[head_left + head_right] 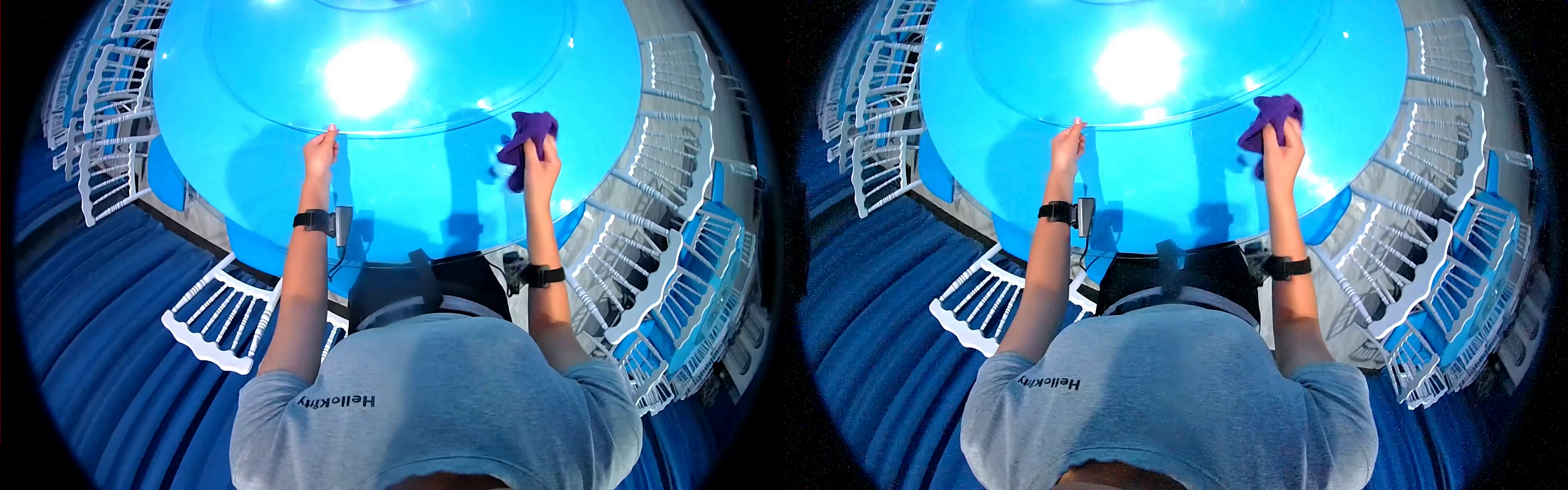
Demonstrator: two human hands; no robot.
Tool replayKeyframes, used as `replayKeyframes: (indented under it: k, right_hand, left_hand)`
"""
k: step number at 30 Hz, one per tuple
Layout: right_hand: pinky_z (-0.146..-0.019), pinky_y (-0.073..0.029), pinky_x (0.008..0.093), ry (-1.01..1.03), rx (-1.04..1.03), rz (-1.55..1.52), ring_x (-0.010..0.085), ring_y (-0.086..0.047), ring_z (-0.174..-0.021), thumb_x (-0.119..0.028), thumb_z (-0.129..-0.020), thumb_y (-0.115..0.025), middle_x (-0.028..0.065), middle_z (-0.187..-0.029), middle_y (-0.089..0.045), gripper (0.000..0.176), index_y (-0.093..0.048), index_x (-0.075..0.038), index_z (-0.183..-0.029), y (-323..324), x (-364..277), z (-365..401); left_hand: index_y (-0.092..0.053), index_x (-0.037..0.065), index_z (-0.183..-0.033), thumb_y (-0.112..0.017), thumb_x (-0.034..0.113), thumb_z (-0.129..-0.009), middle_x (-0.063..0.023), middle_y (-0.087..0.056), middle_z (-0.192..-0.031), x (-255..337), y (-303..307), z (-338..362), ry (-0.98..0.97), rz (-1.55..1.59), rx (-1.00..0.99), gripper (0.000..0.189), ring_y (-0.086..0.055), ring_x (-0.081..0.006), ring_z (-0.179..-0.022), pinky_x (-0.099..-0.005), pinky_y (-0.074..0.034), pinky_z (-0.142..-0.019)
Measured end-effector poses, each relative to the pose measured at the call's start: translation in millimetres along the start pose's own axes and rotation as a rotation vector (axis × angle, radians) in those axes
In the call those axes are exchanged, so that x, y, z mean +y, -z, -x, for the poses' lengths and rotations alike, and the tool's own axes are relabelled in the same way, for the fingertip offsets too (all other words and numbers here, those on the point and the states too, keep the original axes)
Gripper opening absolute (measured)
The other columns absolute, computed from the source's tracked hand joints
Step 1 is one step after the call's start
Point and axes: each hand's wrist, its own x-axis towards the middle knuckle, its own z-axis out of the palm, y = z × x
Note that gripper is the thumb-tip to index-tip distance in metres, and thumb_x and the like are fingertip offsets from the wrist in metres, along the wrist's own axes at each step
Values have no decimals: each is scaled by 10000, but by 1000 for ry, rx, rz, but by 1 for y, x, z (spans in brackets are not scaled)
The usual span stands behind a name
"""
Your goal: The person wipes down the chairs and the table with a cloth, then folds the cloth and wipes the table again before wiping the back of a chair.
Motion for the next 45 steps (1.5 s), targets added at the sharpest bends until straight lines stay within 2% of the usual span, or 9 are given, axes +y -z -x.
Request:
replayKeyframes:
  k: [2, 6, 8, 16, 21, 29, 34, 40, 45]
  right_hand:
    - [-849, -424, 319, 191, 34, 278, 266, -554, -949, -80, -776, -607, 149, -1027, -588, 211, -612, 52, -940, -7, -2, -19]
    - [-930, -383, 399, 288, -241, 495, 351, -456, -1134, -160, -739, -654, 170, -1187, -521, 328, -595, 19, -1006, -66, 52, -33]
    - [-962, -346, 420, 444, -344, 706, 334, -413, -1190, -154, -724, -639, 149, -1244, -484, 369, -578, -15, -1061, -107, 53, -27]
    - [-991, -329, 373, 597, -560, 574, 272, -407, -1203, -169, -700, -616, 93, -1287, -455, 500, -521, -91, -1184, -203, 2, 17]
    - [-965, -377, 339, 673, -607, 511, 231, -476, -1156, -54, -743, -506, 99, -1229, -518, 401, -557, -92, -1139, -186, 22, -11]
    - [-925, -421, 349, 441, -307, 572, 256, -478, -1144, 97, -683, -458, 97, -1181, -542, 482, -582, -101, -1105, -108, 57, -81]
    - [-891, -443, 371, 410, -180, 558, 300, -513, -1093, -2, -694, -535, 130, -1148, -562, 394, -587, -70, -1079, -123, 54, -64]
    - [-951, -396, 363, 475, -445, 455, 277, -489, -1135, 15, -622, -585, 136, -1175, -548, 495, -569, -56, -1112, -187, 14, 29]
    - [-859, -455, 335, 605, -589, 496, 250, -555, -1022, -5, -713, -494, 67, -1111, -589, 393, -584, -107, -1082, -161, 19, -11]
  left_hand:
    - [-639, 33, -777, -617, 335, -832, 20, -487, -571, -8, -4, -7, -7, -2, 2, 308, -415, -58, -467, -196, -304, -403]
    - [-626, 35, -769, -599, 295, -851, 19, -486, -568, -7, 3, -12, 52, 49, -80, 274, -417, -51, -471, -186, -311, -399]
    - [-619, 36, -763, -591, 284, -857, 18, -485, -565, -3, 2, -11, 72, 33, -114, 267, -413, -49, -464, -185, -311, -394]
    - [-590, 34, -706, -577, 295, -866, 24, -470, -541, 1, -5, 0, 54, -19, -7, 307, -378, -42, -415, -181, -281, -363]
    - [-603, 22, -721, -577, 282, -866, 27, -470, -540, 4, -1, -4, 64, -53, -19, 299, -377, -40, -412, -178, -272, -362]
    - [-620, 6, -764, -581, 272, -863, 19, -479, -577, 0, -15, 3, 98, -8, -104, 286, -388, -39, -446, -172, -281, -378]
    - [-615, 10, -765, -584, 267, -864, 22, -474, -591, 0, -31, 10, 197, 81, -114, 277, -393, -46, -464, -188, -303, -393]
    - [-611, 15, -755, -588, 265, -861, 26, -463, -572, -2, -41, 14, 186, 59, -100, 272, -385, -50, -460, -192, -299, -394]
    - [-607, 11, -741, -592, 259, -858, 22, -469, -563, -6, -38, 14, 155, 80, -51, 275, -387, -51, -450, -193, -291, -390]
